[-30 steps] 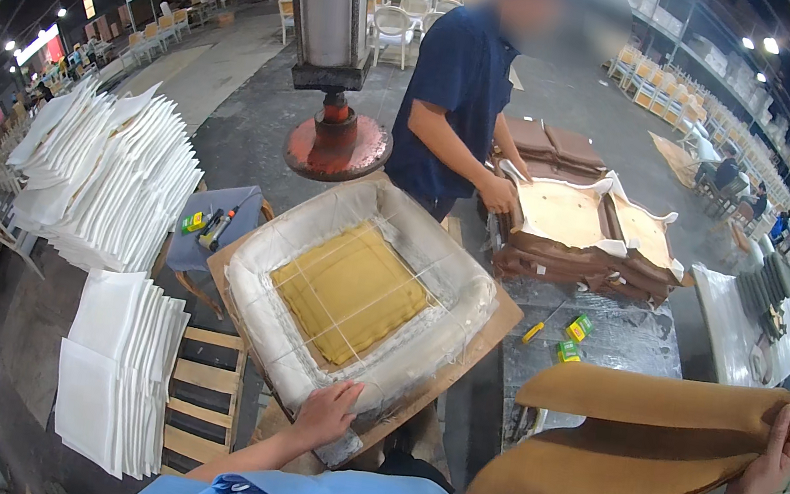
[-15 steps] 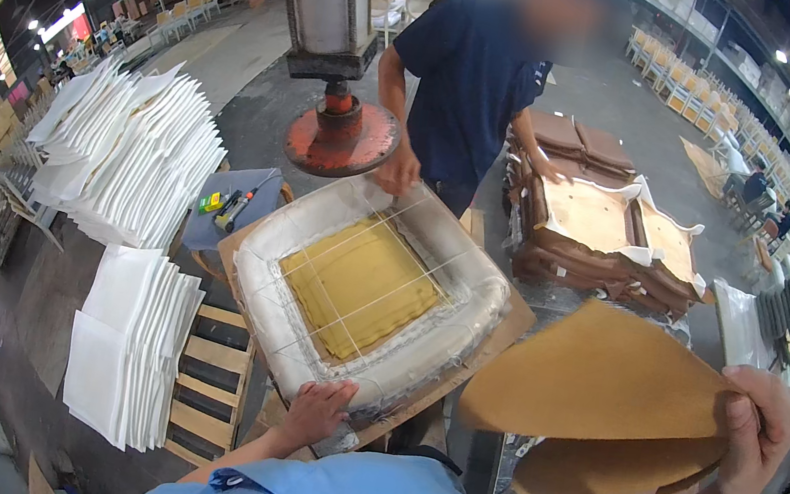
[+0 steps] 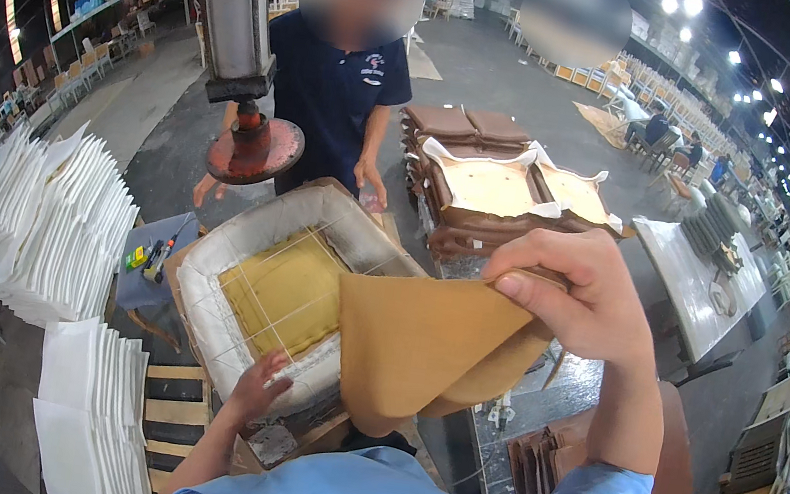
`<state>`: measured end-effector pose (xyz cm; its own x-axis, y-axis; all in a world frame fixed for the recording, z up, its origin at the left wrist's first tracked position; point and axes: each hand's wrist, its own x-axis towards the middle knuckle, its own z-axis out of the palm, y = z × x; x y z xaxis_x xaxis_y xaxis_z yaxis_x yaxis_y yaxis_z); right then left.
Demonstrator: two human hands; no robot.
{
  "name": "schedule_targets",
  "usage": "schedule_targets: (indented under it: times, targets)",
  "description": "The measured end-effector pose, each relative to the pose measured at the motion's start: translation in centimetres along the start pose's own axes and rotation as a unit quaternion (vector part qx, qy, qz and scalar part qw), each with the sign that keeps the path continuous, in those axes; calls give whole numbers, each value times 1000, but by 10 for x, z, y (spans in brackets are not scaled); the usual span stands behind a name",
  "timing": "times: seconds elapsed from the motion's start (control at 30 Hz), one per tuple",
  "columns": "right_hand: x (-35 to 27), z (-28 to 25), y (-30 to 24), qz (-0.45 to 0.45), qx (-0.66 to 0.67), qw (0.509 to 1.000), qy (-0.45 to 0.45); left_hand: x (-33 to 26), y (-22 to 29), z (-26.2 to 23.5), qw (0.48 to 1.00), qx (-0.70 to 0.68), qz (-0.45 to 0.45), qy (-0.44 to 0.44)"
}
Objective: The person uses a pneumatic staple gun to attach white foam padding to a wooden chair seat base while a coworker assists by holding the seat and placing a brown leather cushion on top. The person then places a cardboard sheet over the padded seat and repeats the process with another foam piece.
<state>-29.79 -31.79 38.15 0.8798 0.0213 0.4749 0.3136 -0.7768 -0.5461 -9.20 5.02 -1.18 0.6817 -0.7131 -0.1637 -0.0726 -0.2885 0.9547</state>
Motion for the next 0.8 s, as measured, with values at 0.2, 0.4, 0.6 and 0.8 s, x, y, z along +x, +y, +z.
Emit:
schedule_targets:
  times: [0.2,0.4,0.6,0.8]
  targets:
    - [19,20,-22,-72,15,997,-13,83,39,16,872,-451,-28,-188]
    - [-28,-6,-37,-91,-184,974,92,31,74,20,875,-443,-15,-192]
    - [-86,10,-13,125,-183,974,-39,-167,123,-110,868,-292,173,362]
    - [-64,9,-22,66,-126,990,10,-224,133,-126,801,-20,260,539]
